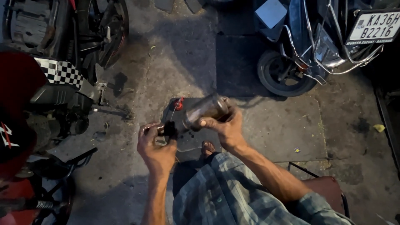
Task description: The person carries a battery and a bottle across the workshop, wipes the scooter seat with a black cloth, then works at the scooter's handlebar area and turns on the ignition, lighting up the dashboard display.
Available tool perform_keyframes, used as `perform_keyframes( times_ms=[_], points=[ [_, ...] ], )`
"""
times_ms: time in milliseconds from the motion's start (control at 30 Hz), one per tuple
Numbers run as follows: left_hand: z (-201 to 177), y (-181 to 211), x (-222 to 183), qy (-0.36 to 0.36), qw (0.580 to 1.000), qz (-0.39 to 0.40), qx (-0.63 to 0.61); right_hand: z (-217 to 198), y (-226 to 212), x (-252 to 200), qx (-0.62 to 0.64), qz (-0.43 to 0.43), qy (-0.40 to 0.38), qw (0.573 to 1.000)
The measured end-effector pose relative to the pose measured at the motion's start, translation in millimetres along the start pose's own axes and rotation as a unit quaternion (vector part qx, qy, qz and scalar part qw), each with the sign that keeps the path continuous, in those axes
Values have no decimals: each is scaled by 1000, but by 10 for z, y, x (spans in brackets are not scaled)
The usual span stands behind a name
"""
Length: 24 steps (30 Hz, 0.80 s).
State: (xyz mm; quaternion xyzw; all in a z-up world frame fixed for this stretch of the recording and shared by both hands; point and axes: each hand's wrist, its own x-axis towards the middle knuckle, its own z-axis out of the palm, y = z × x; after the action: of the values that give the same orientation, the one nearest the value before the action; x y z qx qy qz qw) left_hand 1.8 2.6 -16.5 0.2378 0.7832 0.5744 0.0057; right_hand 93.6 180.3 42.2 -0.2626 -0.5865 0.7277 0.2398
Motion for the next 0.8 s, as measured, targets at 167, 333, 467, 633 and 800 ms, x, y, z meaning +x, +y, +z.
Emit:
perform_keyframes(
  times_ms=[167,333,467,633,800],
  points=[
    [29,-165,-21,-43,995,-70,-58,-74,75,78,14,6,7,1000],
    [-31,114,85,-59,987,-102,-107,-216,139,154,146,136,75,977],
    [-6,45,44,-85,984,-75,-140,-208,89,151,213,223,94,947],
    [60,-18,-11,-104,980,-124,-113,-204,135,119,240,247,97,934],
    [28,18,10,-76,976,-160,-128,-184,102,112,257,267,112,922]
  ],
)
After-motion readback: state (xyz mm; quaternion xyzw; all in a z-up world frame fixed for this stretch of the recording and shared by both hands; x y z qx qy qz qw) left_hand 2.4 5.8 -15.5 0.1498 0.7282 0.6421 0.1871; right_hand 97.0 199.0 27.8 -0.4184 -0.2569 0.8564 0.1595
